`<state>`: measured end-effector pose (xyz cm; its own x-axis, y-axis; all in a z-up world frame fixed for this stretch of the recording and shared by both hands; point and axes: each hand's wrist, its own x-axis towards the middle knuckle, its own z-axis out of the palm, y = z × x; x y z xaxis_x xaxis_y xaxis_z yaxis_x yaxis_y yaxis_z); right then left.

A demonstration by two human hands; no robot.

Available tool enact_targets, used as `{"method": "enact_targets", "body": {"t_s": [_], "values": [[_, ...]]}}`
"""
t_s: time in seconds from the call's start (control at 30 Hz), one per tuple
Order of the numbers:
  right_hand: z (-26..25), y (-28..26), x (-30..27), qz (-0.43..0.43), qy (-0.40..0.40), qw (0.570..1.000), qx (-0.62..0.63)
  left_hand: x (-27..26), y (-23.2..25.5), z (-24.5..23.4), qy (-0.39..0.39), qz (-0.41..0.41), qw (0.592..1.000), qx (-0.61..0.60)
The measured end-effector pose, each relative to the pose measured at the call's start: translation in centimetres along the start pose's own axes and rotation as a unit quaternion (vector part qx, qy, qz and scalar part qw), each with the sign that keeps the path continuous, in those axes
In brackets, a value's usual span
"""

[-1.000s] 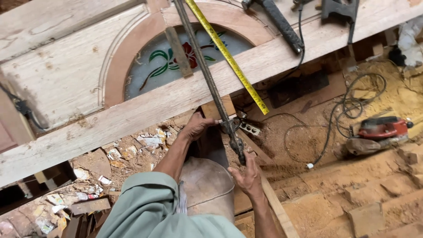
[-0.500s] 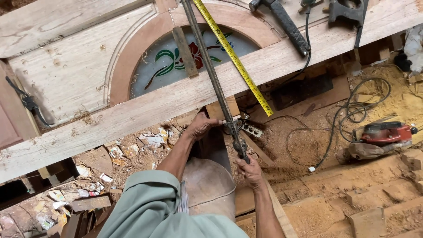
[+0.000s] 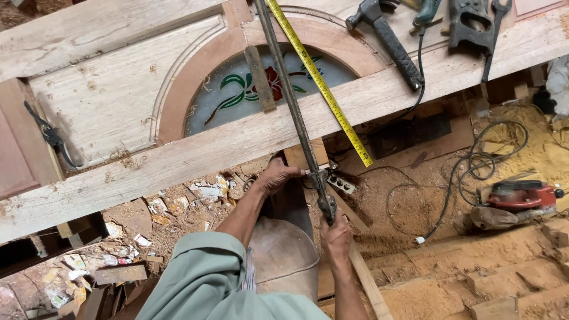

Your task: Measuring, clamping, and hammering wooden components to assemble a decorative door in a workshop.

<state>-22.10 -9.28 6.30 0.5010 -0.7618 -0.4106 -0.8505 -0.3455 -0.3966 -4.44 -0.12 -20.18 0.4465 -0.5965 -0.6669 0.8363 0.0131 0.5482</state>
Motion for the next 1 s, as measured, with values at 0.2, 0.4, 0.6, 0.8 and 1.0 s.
{"method": "enact_targets", "body": {"t_s": [0.2,0.4,0.6,0.8,1.0], "values": [[0.5,1.5,1.4,0.032,-0.108,0.977,0.180,-0.3,-0.1,0.3,0.006,-0.003,1.000,-0.012],[-0.8,-0.1,0.8,0.065,-0.092,0.993,0.048,-0.6,0.3,0.1,0.020,-0.004,1.000,-0.015],[4.3,3.0,0.7,0.019,0.032,0.998,-0.042,-2.4,0.5,2.4,0.117,0.054,0.991,-0.024],[3.6,4.6,1.4,0.030,0.001,0.999,-0.025,-5.0,4.9,8.7,0.194,0.090,0.975,0.057],[4.3,6.4,2.8,0.052,-0.103,0.993,0.024,-2.6,2.4,6.9,0.197,0.123,0.972,0.028]]}}
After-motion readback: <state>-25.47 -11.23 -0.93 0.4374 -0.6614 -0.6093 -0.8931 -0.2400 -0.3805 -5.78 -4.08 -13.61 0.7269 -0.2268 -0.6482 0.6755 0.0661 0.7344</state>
